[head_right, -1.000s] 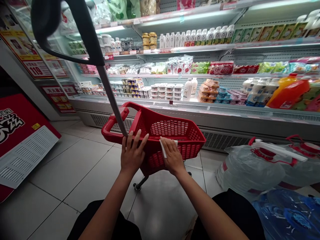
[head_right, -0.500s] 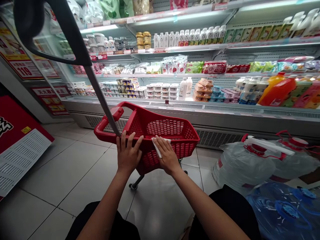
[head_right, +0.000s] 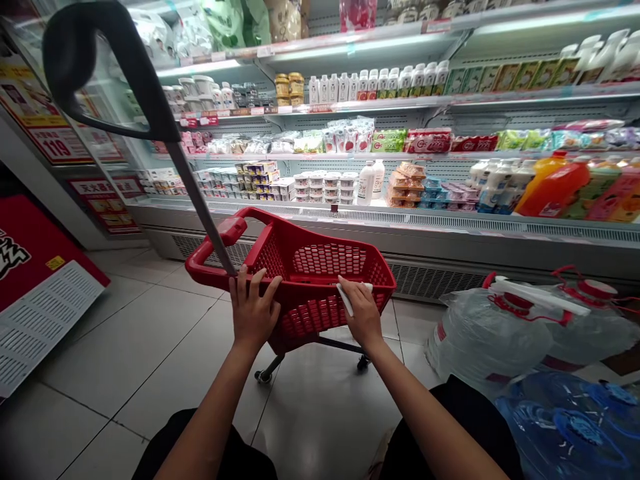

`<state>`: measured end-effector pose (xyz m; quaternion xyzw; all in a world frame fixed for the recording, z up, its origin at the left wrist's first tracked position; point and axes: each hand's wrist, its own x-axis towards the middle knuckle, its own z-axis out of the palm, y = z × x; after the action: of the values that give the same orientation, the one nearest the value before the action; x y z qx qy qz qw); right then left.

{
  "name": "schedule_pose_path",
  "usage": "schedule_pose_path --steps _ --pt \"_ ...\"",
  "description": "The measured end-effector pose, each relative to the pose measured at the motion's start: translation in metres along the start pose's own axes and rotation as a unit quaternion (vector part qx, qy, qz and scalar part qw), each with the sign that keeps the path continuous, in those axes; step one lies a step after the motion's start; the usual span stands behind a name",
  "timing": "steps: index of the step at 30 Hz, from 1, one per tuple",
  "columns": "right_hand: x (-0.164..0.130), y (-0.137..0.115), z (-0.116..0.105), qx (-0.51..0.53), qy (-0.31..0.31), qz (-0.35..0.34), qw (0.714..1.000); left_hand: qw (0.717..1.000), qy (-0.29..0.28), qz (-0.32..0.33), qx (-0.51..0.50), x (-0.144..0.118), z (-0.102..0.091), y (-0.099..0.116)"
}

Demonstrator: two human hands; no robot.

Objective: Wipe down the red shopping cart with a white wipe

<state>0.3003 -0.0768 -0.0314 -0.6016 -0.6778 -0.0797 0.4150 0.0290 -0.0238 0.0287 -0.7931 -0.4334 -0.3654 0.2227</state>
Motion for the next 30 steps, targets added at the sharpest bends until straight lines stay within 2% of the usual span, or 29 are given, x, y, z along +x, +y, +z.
schedule_pose_path --steps 4,9,14,21,26,30 --pt "-0.006 -0.014 0.008 -0.011 -0.033 -0.005 0.999 1.000 0.002 -0.005 0.000 0.000 0.000 0.000" --pt "-0.022 -0.030 0.010 -0.027 -0.083 -0.076 0.993 1.000 0.002 -0.016 -0.003 0.000 0.000 -0.001" --pt "-0.020 -0.022 0.002 -0.080 -0.078 -0.111 0.988 1.000 0.002 -0.012 -0.001 -0.001 -0.001 -0.003" --pt "-0.010 -0.005 -0.007 -0.071 -0.076 -0.157 0.982 1.000 -0.003 -0.008 -0.004 -0.001 -0.001 0.000" --pt "-0.009 0.000 -0.007 -0.045 -0.075 -0.144 0.986 1.000 -0.005 -0.008 -0.011 -0.001 -0.001 -0.001" --pt "-0.006 -0.017 0.005 -0.041 -0.044 -0.084 0.995 1.000 0.001 -0.010 -0.003 -0.001 0.000 0.002"
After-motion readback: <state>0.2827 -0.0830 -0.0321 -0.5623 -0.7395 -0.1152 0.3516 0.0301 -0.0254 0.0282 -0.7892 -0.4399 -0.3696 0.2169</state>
